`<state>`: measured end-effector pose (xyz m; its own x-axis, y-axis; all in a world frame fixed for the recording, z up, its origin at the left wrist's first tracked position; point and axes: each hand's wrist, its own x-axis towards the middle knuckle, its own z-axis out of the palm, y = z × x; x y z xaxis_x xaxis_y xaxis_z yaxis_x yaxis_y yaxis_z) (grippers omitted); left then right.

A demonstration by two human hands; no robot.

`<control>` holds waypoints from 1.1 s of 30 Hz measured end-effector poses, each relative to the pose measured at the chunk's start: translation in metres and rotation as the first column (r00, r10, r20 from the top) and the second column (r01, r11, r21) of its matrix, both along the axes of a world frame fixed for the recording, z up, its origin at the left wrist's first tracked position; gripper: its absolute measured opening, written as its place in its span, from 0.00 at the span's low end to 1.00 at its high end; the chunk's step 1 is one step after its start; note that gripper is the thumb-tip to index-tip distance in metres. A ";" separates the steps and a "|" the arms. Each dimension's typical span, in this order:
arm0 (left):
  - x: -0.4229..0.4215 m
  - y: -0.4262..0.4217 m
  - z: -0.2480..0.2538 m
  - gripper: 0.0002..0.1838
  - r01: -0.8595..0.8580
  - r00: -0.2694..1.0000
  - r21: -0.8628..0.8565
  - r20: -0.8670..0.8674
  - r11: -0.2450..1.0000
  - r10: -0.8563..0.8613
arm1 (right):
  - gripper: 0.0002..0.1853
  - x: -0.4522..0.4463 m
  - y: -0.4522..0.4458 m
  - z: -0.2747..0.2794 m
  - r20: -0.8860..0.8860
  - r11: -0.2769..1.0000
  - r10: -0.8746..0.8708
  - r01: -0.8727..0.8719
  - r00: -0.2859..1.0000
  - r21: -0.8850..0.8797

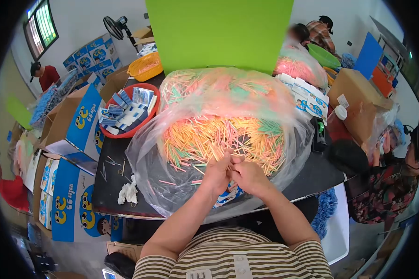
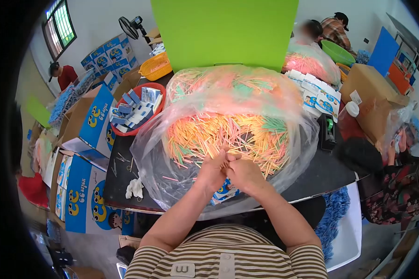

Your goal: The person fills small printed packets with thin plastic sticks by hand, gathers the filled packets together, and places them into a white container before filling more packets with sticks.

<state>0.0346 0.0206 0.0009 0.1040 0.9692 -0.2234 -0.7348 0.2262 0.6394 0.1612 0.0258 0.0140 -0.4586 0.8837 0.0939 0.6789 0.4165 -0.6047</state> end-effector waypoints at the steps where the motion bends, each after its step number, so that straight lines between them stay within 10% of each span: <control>1: -0.001 -0.002 0.001 0.07 0.007 1.000 -0.003 0.001 1.000 -0.007 | 0.15 0.005 -0.004 0.012 -0.007 1.000 0.001 -0.001 1.000 0.006; 4: -0.027 0.015 -0.018 0.07 -0.175 0.933 -0.007 0.320 0.985 0.168 | 0.18 0.027 -0.012 0.038 0.216 0.975 0.158 -0.118 0.964 -0.187; 8: -0.021 -0.011 0.017 0.13 -0.028 1.000 -0.081 0.001 0.996 0.028 | 0.36 0.044 -0.014 0.045 0.192 0.956 -0.150 0.092 0.970 0.280; 10: -0.004 -0.028 0.005 0.09 0.110 0.992 -0.038 -0.055 0.993 -0.112 | 0.36 0.025 -0.025 0.052 0.047 0.785 0.154 -0.151 0.987 0.601; 13: 0.011 -0.046 -0.001 0.10 0.155 0.979 -0.083 -0.120 0.984 -0.165 | 0.39 0.023 -0.030 0.039 0.223 0.890 0.174 -0.250 0.959 0.380; 15: -0.017 -0.042 -0.017 0.11 0.496 0.740 0.058 -0.550 0.867 -0.387 | 0.40 0.027 -0.029 0.040 0.194 0.916 0.206 -0.258 0.959 0.306; 17: -0.023 -0.051 0.001 0.12 0.610 0.614 0.051 -0.661 0.791 -0.431 | 0.36 0.032 -0.038 0.045 -0.333 0.946 0.269 -0.183 0.904 0.267; 21: -0.017 -0.058 -0.003 0.17 0.705 0.511 -0.054 -0.653 0.707 -0.559 | 0.16 0.022 -0.056 0.012 0.054 0.963 0.245 -0.249 0.968 0.103; 25: -0.010 -0.069 -0.027 0.19 0.623 0.619 0.007 -0.615 0.782 -0.488 | 0.03 0.029 -0.080 -0.018 -0.295 0.984 0.158 -0.127 0.942 0.122; 27: -0.017 -0.064 -0.018 0.18 0.559 0.361 0.240 -0.932 0.793 0.028 | 0.02 0.049 -0.070 -0.027 -0.074 0.966 0.052 -0.031 0.996 0.257; 28: -0.022 -0.049 -0.021 0.20 0.455 0.003 0.176 -0.980 0.873 0.197 | 0.02 0.060 -0.062 -0.032 -0.063 0.954 -0.060 0.076 0.996 0.290; 33: -0.019 -0.035 -0.027 0.19 0.413 -0.332 0.182 -0.882 0.892 0.334 | 0.02 0.079 -0.051 -0.049 0.078 0.987 -0.034 0.022 0.996 0.157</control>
